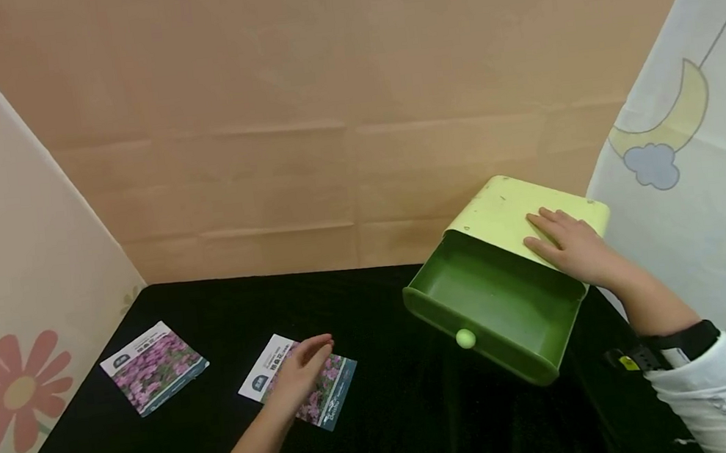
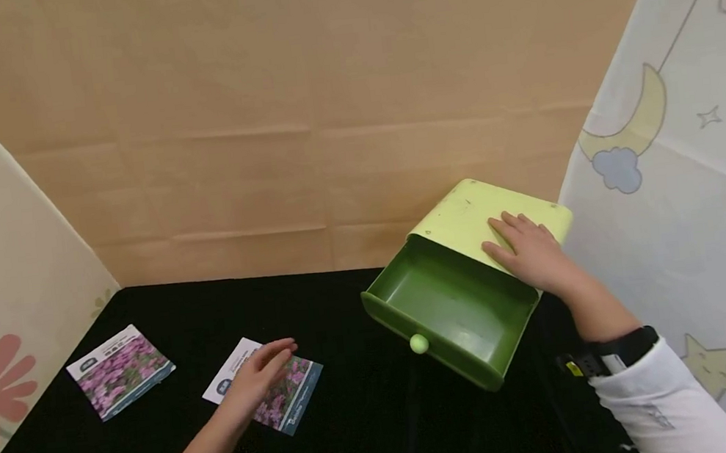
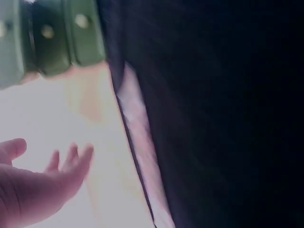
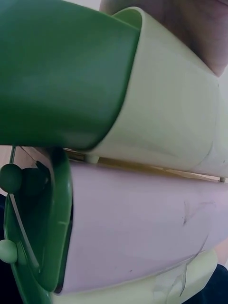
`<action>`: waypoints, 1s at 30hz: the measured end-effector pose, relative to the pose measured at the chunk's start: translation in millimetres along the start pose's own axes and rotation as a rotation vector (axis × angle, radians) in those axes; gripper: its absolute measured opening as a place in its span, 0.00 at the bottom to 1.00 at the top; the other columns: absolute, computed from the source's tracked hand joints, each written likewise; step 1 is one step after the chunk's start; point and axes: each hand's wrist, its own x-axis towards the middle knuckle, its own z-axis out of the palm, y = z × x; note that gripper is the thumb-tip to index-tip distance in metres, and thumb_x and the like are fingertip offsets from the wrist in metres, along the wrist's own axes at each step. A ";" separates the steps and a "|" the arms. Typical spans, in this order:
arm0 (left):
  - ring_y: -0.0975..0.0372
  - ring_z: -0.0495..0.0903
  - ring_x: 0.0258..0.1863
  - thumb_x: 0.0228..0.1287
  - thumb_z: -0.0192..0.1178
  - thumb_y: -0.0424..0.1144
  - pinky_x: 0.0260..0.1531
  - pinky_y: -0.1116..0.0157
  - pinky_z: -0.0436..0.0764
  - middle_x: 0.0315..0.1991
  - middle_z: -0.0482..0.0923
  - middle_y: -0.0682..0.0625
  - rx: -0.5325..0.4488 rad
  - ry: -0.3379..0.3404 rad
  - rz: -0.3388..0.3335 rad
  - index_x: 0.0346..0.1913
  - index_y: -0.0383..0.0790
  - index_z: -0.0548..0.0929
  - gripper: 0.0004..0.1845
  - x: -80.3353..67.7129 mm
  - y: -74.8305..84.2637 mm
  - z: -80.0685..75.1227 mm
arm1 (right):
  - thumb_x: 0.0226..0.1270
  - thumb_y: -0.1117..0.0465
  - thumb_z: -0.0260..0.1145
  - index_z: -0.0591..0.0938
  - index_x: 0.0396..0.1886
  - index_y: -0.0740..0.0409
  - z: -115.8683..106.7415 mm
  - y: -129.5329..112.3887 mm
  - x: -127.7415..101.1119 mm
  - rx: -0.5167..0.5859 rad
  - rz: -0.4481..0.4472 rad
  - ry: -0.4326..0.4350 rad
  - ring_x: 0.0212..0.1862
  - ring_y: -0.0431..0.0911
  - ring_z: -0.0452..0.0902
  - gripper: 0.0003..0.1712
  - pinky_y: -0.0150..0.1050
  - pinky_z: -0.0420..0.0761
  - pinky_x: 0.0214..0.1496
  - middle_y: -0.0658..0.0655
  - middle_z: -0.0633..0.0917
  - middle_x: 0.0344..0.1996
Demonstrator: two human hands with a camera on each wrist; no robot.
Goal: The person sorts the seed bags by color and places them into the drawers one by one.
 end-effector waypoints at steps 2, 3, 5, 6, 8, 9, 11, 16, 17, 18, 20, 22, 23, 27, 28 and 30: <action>0.40 0.66 0.66 0.73 0.50 0.47 0.65 0.42 0.67 0.68 0.64 0.32 0.130 0.092 -0.020 0.70 0.34 0.64 0.29 -7.3 -7.4 -18.4 | 0.79 0.47 0.46 0.55 0.72 0.73 -0.2 0.3 0.1 -0.005 -0.001 0.003 0.70 0.78 0.39 0.38 0.76 0.40 0.66 0.80 0.50 0.71; 0.39 0.63 0.67 0.73 0.50 0.47 0.65 0.40 0.65 0.70 0.60 0.31 0.200 0.127 -0.032 0.71 0.34 0.62 0.30 -10.6 -10.2 -26.9 | 0.78 0.47 0.46 0.55 0.72 0.72 -0.4 -0.4 0.1 -0.005 0.000 0.004 0.70 0.78 0.39 0.38 0.76 0.40 0.66 0.80 0.50 0.71; 0.36 0.54 0.71 0.73 0.51 0.47 0.68 0.36 0.57 0.73 0.52 0.29 0.327 0.159 -0.048 0.73 0.32 0.57 0.33 -16.0 -14.3 -42.6 | 0.78 0.47 0.46 0.55 0.73 0.72 -0.6 -1.8 0.4 0.001 0.000 0.000 0.71 0.78 0.38 0.38 0.76 0.40 0.66 0.79 0.50 0.71; 0.35 0.50 0.72 0.72 0.52 0.47 0.68 0.35 0.54 0.73 0.48 0.28 0.391 0.162 -0.053 0.73 0.30 0.54 0.35 -18.3 -15.1 -49.5 | 0.78 0.47 0.47 0.55 0.73 0.72 -0.6 -2.6 0.5 0.004 0.000 -0.001 0.71 0.78 0.38 0.38 0.76 0.40 0.66 0.79 0.50 0.71; 0.33 0.39 0.73 0.71 0.54 0.47 0.69 0.34 0.45 0.74 0.42 0.27 0.480 0.143 -0.059 0.73 0.26 0.49 0.40 -20.4 -15.8 -60.8 | 0.78 0.47 0.47 0.55 0.73 0.72 -0.7 -3.0 0.6 0.003 0.003 -0.005 0.71 0.78 0.38 0.38 0.76 0.40 0.66 0.79 0.50 0.72; 0.32 0.35 0.73 0.70 0.55 0.46 0.69 0.34 0.41 0.74 0.39 0.26 0.513 0.127 -0.054 0.73 0.23 0.47 0.42 -20.3 -15.8 -65.4 | 0.78 0.47 0.47 0.55 0.73 0.72 -0.8 -3.0 0.7 0.000 0.005 -0.005 0.71 0.77 0.38 0.38 0.76 0.40 0.66 0.79 0.50 0.72; 0.29 0.32 0.71 0.69 0.57 0.47 0.67 0.32 0.39 0.72 0.36 0.22 0.564 0.096 -0.059 0.71 0.18 0.43 0.46 -18.0 -17.6 -74.0 | 0.78 0.47 0.46 0.55 0.73 0.72 -0.7 -2.0 1.0 -0.005 0.003 -0.002 0.70 0.78 0.38 0.38 0.77 0.40 0.66 0.79 0.50 0.71; 0.25 0.31 0.68 0.65 0.57 0.56 0.65 0.30 0.40 0.69 0.32 0.16 0.624 0.080 -0.166 0.68 0.11 0.38 0.56 -6.2 -33.3 -90.8 | 0.78 0.46 0.46 0.55 0.73 0.71 -0.2 -3.9 2.3 -0.001 0.011 -0.008 0.71 0.77 0.37 0.38 0.76 0.40 0.67 0.78 0.49 0.72; 0.25 0.32 0.68 0.65 0.57 0.58 0.64 0.30 0.40 0.68 0.32 0.15 0.623 0.084 -0.195 0.67 0.10 0.38 0.57 -4.4 -36.9 -92.7 | 0.78 0.46 0.46 0.55 0.73 0.71 0.0 -4.3 2.4 0.003 0.011 -0.011 0.71 0.77 0.37 0.39 0.76 0.39 0.67 0.78 0.49 0.72; 0.24 0.32 0.67 0.64 0.57 0.59 0.64 0.29 0.40 0.67 0.31 0.15 0.620 0.090 -0.225 0.67 0.10 0.37 0.59 -2.6 -39.9 -93.7 | 0.78 0.46 0.46 0.55 0.73 0.71 0.2 -4.7 2.6 0.008 0.011 -0.014 0.71 0.77 0.37 0.39 0.76 0.39 0.67 0.78 0.49 0.72; 0.24 0.33 0.67 0.63 0.57 0.62 0.64 0.29 0.41 0.66 0.32 0.13 0.618 0.108 -0.262 0.66 0.08 0.37 0.61 0.2 -44.9 -93.8 | 0.78 0.45 0.46 0.54 0.73 0.71 0.8 -4.6 3.1 0.009 0.010 -0.020 0.71 0.77 0.36 0.39 0.76 0.39 0.67 0.78 0.49 0.72; 0.24 0.33 0.67 0.61 0.57 0.63 0.64 0.29 0.40 0.66 0.31 0.13 0.609 0.115 -0.295 0.65 0.08 0.36 0.63 1.8 -48.4 -91.6 | 0.78 0.45 0.46 0.54 0.73 0.71 1.4 -5.0 3.1 0.012 0.010 -0.022 0.71 0.77 0.36 0.39 0.76 0.39 0.67 0.78 0.49 0.72; 0.24 0.32 0.67 0.61 0.58 0.63 0.65 0.29 0.39 0.66 0.29 0.13 0.598 0.119 -0.311 0.65 0.08 0.35 0.63 2.6 -49.5 -89.7 | 0.78 0.45 0.46 0.55 0.73 0.71 1.7 -5.0 3.1 0.013 0.010 -0.022 0.71 0.77 0.36 0.39 0.76 0.39 0.67 0.78 0.49 0.72; 0.26 0.27 0.68 0.59 0.58 0.64 0.66 0.31 0.33 0.66 0.23 0.15 0.564 0.134 -0.354 0.66 0.09 0.31 0.66 4.3 -51.6 -82.4 | 0.78 0.45 0.46 0.55 0.73 0.71 2.6 -5.2 2.3 0.012 0.014 -0.016 0.71 0.77 0.37 0.39 0.76 0.39 0.67 0.78 0.49 0.72; 0.26 0.25 0.68 0.59 0.59 0.64 0.66 0.31 0.31 0.66 0.22 0.15 0.555 0.138 -0.361 0.66 0.10 0.31 0.66 4.4 -51.5 -80.9 | 0.78 0.45 0.46 0.55 0.73 0.71 2.9 -5.0 2.3 0.012 0.013 -0.014 0.71 0.77 0.37 0.39 0.76 0.39 0.67 0.78 0.49 0.72; 0.27 0.25 0.68 0.58 0.59 0.64 0.66 0.32 0.30 0.66 0.21 0.15 0.558 0.150 -0.371 0.66 0.10 0.31 0.66 4.2 -51.2 -78.7 | 0.78 0.45 0.46 0.55 0.73 0.71 3.2 -5.0 2.4 0.012 0.012 -0.012 0.71 0.77 0.37 0.39 0.76 0.39 0.67 0.78 0.49 0.72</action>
